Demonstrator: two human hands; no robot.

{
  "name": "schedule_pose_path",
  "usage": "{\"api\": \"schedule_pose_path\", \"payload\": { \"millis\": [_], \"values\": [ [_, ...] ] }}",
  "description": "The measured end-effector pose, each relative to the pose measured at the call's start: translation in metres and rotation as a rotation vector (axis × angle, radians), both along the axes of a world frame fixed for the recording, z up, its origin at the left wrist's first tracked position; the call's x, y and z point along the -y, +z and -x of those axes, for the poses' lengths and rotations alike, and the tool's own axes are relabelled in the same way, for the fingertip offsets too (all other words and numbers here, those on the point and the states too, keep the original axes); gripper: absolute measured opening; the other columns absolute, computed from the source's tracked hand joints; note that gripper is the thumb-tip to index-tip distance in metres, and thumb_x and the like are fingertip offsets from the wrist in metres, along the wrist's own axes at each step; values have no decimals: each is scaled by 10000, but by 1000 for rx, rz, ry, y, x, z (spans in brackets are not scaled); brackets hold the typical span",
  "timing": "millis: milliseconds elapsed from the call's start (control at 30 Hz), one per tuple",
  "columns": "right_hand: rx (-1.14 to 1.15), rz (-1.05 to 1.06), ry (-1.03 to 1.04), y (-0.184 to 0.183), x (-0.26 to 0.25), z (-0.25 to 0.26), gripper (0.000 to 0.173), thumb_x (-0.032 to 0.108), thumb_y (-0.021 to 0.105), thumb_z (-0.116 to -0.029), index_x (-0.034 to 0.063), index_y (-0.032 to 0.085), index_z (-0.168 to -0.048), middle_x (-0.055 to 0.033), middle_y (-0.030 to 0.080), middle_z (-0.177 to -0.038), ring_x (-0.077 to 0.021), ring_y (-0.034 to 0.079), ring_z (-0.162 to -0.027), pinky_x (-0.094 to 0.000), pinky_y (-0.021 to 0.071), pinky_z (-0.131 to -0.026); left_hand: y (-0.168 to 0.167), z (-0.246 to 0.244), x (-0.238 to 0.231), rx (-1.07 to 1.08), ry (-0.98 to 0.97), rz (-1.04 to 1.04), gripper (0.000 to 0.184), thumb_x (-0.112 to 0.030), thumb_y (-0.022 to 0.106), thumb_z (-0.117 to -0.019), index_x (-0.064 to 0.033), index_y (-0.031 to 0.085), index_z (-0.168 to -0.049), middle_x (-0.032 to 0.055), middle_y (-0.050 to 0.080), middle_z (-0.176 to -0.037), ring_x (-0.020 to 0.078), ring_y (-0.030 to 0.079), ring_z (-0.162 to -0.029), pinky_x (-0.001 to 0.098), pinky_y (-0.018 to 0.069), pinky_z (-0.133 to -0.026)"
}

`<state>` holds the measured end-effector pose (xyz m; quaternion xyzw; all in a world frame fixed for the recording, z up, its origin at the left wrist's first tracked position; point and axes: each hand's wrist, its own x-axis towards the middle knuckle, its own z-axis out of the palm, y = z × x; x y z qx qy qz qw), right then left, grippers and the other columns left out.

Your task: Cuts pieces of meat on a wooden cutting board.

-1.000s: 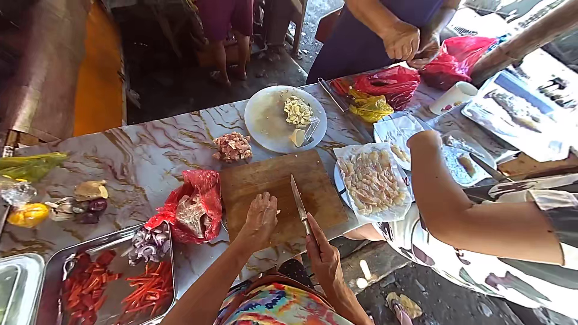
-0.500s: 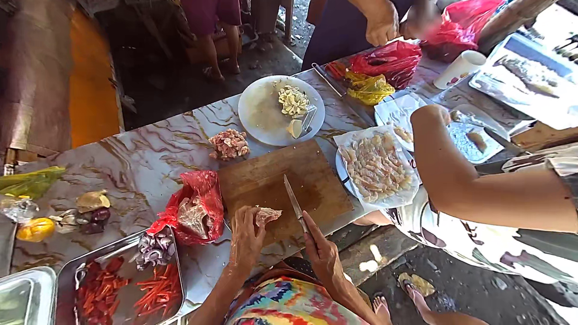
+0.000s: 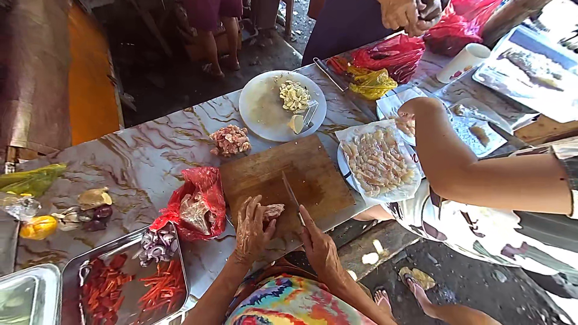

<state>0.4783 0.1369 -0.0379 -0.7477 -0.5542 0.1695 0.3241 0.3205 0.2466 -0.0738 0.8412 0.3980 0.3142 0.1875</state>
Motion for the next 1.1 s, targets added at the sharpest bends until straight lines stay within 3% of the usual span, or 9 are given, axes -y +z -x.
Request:
{"api": "schedule_pose_path", "payload": {
  "millis": [133,200,367,433,767,1100],
  "values": [
    [24,34,81,-3,1,25,500,69,536,-969,-15,535,-1462,-163,664,-727,-282,616,-484,-432,531,-465,-5,-3,-5,-3,-67,-67,177,-151,698,-839,2,703,-929,188,719,-1028,369,692,-1028,392,543,-945],
    [55,35,67,-8,1,31,503,70,541,-959,-18,544,-1454,-171,653,-710,-289,612,-468,-428,519,-443,-4,-3,-3,-28,-34,-80,154,-150,704,-827,-8,704,-887,180,715,-976,356,697,-982,370,552,-901],
    [84,34,33,-10,0,30,512,80,526,-971,-5,523,-1476,-175,652,-749,-284,609,-477,-410,508,-435,-4,-6,0,-43,-21,-131,252,-189,700,-833,1,724,-996,210,708,-1110,392,675,-1067,410,522,-972],
    [123,43,46,-10,-2,32,511,82,535,-959,10,544,-1465,-173,655,-743,-290,614,-474,-408,511,-429,-4,-9,-1,-11,-50,-132,227,-172,688,-862,-1,715,-1009,204,707,-1095,374,679,-1065,391,526,-980],
    [211,256,86,-8,-2,37,557,78,571,-966,111,507,-1518,-212,654,-765,-347,643,-524,-440,527,-477,-2,-13,-4,-27,-72,-70,112,-76,670,-849,9,727,-892,187,725,-984,360,702,-979,386,559,-888],
    [175,191,80,-7,11,30,533,103,550,-970,98,527,-1502,-165,630,-665,-314,616,-463,-422,509,-435,-3,-18,-1,-47,-9,-81,84,-38,677,-849,21,734,-835,189,720,-946,363,694,-945,385,547,-874]
  ]
}}
